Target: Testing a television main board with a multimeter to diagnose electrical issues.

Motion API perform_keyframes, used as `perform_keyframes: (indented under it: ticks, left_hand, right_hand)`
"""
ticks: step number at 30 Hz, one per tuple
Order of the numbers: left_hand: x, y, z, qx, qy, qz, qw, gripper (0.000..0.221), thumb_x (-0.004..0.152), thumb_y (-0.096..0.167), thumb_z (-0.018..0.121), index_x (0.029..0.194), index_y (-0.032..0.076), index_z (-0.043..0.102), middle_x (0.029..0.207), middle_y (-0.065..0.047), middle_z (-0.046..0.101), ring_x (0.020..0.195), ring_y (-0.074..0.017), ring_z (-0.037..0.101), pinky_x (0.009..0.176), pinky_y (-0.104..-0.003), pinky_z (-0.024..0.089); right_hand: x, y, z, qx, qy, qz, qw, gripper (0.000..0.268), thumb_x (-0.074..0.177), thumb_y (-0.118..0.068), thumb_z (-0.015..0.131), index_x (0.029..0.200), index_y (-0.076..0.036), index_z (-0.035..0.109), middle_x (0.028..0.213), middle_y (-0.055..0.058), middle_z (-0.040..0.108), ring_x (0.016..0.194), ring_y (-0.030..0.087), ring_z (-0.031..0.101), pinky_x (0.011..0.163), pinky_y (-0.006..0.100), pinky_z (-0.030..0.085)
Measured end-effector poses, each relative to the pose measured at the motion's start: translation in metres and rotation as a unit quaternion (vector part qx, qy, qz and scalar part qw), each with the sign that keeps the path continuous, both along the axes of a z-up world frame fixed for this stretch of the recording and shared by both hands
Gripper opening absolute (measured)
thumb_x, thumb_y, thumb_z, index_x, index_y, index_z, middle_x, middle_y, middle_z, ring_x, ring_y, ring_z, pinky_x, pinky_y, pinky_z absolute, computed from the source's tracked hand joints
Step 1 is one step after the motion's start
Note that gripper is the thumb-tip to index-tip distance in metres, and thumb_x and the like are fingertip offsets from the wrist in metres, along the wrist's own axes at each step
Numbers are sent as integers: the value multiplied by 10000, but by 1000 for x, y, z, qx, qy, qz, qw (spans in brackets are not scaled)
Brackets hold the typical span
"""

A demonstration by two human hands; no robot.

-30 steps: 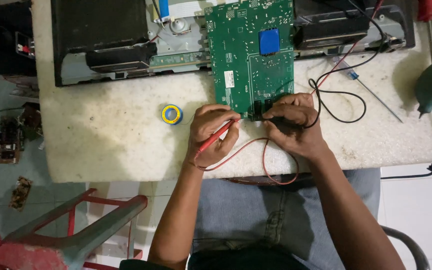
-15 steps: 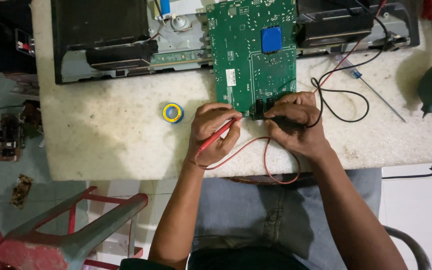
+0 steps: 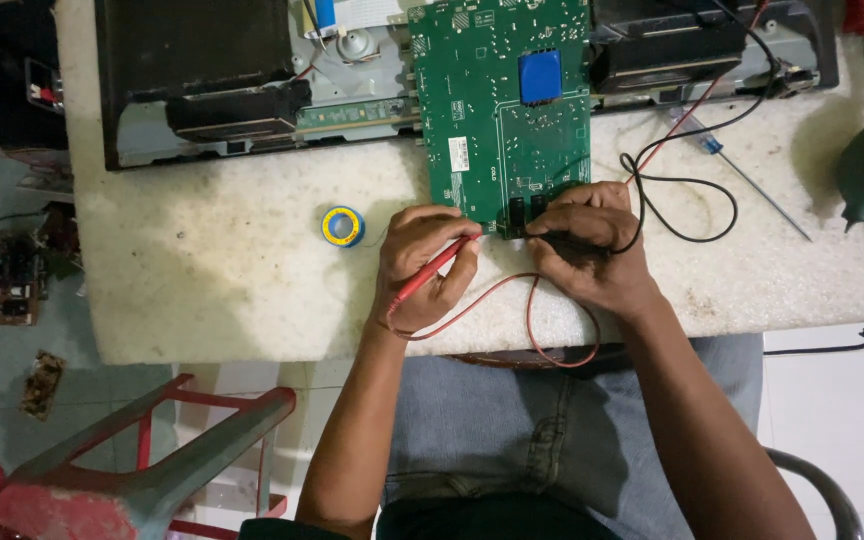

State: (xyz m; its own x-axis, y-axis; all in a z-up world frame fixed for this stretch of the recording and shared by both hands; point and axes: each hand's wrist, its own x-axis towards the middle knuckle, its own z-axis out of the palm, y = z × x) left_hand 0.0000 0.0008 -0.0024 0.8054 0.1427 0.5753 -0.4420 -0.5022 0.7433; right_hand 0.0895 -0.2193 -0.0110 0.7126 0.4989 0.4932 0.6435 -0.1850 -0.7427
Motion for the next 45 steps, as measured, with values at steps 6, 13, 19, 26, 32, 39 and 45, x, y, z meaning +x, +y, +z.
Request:
perform_keyframes:
  ticks: [6,13,19,26,32,39,45]
  left_hand:
    - [0,0,2,6,0,-2,1000,139,833,87,760,967,122,770,867,-28,786,983,-203,735,1029,-300,460]
    - [1,2,5,7,6,-7,1000,127,840,93,754,962,121,770,865,-30,788,988,-195,734,1030,-298,456]
    - [0,2,3,1,11,-13,1000,113,855,94,760,965,117,774,880,-37,793,990,-206,735,1027,-303,458]
    - [-3,5,5,19,5,-19,1000,111,867,79,752,972,106,772,896,-43,792,984,-219,732,1013,-322,473]
    - [1,3,6,46,-15,-21,999,121,862,61,740,978,87,764,911,-50,779,984,-260,734,983,-370,499]
    - [-3,0,10,62,43,4,997,154,922,130,686,1017,51,778,1016,-77,711,1046,-205,672,957,-343,564]
    - [-3,0,6,60,47,9,997,181,909,170,692,1019,58,781,1021,-79,714,1062,-194,673,920,-318,597]
  right_hand:
    - [0,1,-1,18,-1,4,1000,103,812,-136,855,870,-129,770,795,50,704,939,260,697,979,369,410]
    - [0,0,3,12,-7,-1,1000,125,804,-140,862,886,-123,769,808,55,705,953,265,698,990,378,400]
    - [1,0,6,8,-15,11,1000,104,820,-125,848,888,-134,770,776,41,709,946,265,711,979,365,401]
    - [1,8,21,47,-3,51,998,77,843,-116,815,888,-96,756,733,73,689,798,281,684,842,371,467]
    - [12,9,56,101,-9,134,986,103,865,-125,758,855,-25,736,637,129,634,550,316,643,554,374,538]
    - [-4,1,38,10,-42,35,998,173,970,-262,693,988,-106,765,894,1,733,903,210,683,901,373,490]
    - [-6,2,35,12,-39,27,999,170,932,-226,715,996,-80,774,901,25,745,912,215,681,908,375,482]
